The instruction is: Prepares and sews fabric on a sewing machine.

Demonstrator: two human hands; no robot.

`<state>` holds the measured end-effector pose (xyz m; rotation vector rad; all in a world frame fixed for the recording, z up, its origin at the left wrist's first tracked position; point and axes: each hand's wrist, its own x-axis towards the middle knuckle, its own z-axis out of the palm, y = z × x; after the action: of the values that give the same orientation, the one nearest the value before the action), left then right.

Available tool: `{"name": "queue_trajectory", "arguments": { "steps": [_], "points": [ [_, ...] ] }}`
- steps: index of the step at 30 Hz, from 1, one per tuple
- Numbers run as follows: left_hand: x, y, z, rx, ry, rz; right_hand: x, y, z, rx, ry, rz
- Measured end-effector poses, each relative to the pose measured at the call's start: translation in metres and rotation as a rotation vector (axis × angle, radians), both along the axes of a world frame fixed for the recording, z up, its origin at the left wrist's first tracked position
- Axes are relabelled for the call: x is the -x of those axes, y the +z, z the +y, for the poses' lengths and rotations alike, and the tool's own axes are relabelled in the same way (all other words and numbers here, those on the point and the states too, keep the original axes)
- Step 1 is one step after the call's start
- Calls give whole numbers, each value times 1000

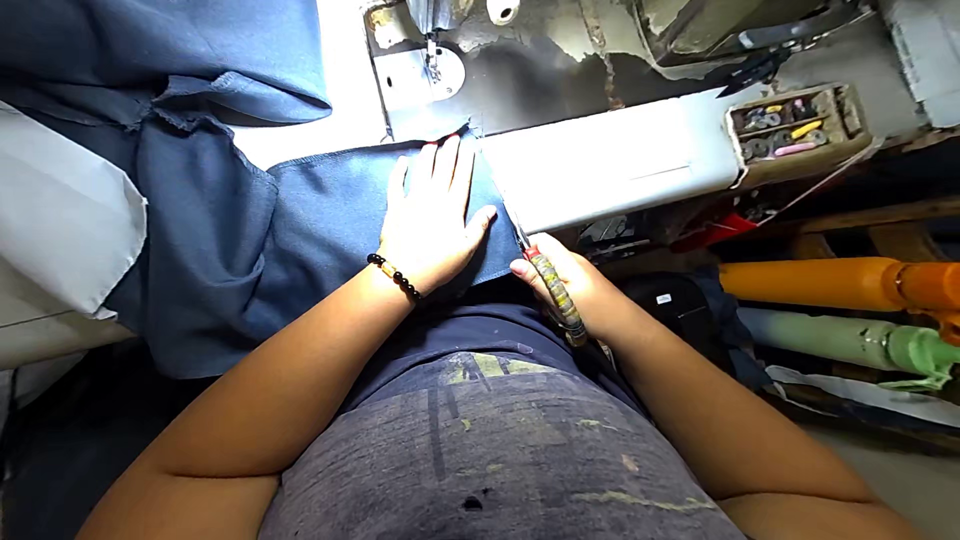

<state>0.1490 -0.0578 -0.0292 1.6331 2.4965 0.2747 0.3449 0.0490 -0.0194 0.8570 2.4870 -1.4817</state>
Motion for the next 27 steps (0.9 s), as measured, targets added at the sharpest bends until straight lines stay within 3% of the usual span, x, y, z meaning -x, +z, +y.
{"name": "queue_trajectory", "arguments": {
  "steps": [6, 13, 27],
  "points": [
    [0, 1, 0, 6, 0, 3, 1, 0, -3, -64, -18, 17],
    [-13, -2, -10, 10, -28, 4, -4, 1, 10, 161, 72, -24],
    [-21, -5, -14, -3, -49, 48, 2, -2, -4, -21, -25, 63]
  ]
}}
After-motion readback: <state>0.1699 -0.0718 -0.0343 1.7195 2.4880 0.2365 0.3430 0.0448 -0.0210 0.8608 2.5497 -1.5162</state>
